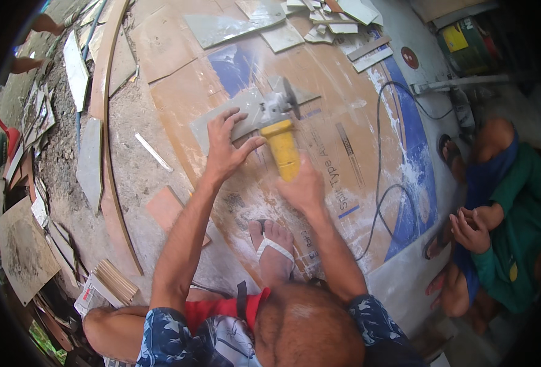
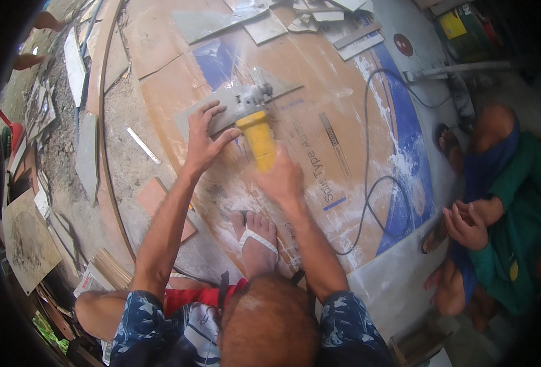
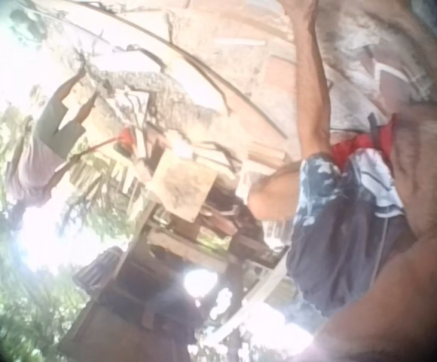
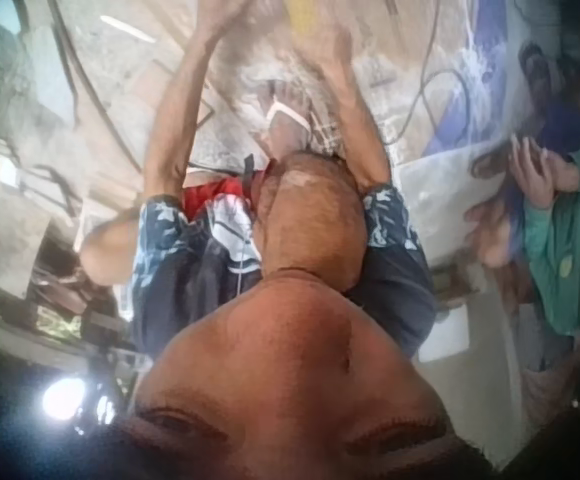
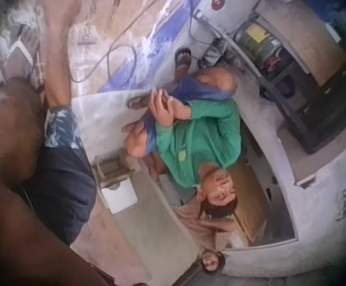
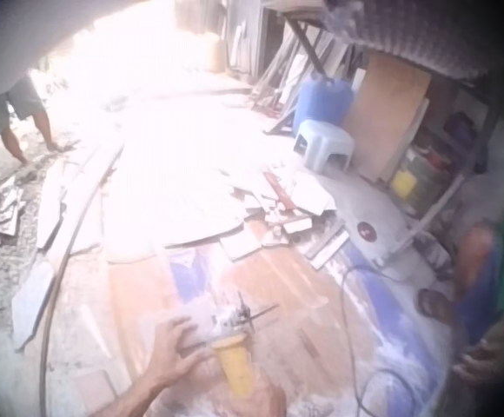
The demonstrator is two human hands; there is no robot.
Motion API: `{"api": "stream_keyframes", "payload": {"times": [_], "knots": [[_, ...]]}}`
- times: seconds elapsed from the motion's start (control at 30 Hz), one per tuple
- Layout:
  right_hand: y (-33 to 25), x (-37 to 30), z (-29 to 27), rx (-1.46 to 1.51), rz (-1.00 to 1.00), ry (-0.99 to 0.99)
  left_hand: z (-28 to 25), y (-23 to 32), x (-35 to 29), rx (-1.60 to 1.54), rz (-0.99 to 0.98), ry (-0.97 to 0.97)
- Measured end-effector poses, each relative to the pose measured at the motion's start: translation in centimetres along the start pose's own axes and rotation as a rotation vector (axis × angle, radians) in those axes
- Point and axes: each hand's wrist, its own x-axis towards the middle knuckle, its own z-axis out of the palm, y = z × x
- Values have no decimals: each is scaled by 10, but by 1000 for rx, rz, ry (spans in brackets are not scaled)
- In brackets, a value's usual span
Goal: The person uses an angle grinder to cut rectangular ceramic tiles on a cardboard-covered floor. They handle the tiles one at a time, cut them, and stack the finished pieces.
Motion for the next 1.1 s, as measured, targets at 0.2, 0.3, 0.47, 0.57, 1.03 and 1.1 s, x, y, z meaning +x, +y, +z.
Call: {"api": "stream_keyframes", "payload": {"times": [0.2,0.3,0.47,0.57,1.03,1.1], "knots": [[19,-2,-22,105,-54,108,-31,-38,3,536,131,30],[26,1,-25,103,-52,92,-40,-36,0,603,172,36],[29,-5,-4,63,-155,143,16,34,-22,-113,-311,-208],[22,-16,13,153,-147,119,61,90,-45,-414,-371,-8],[136,42,-3,-113,-359,422,7,-16,4,416,-11,-10],[137,39,2,82,-213,325,9,-42,13,389,52,-70]]}}
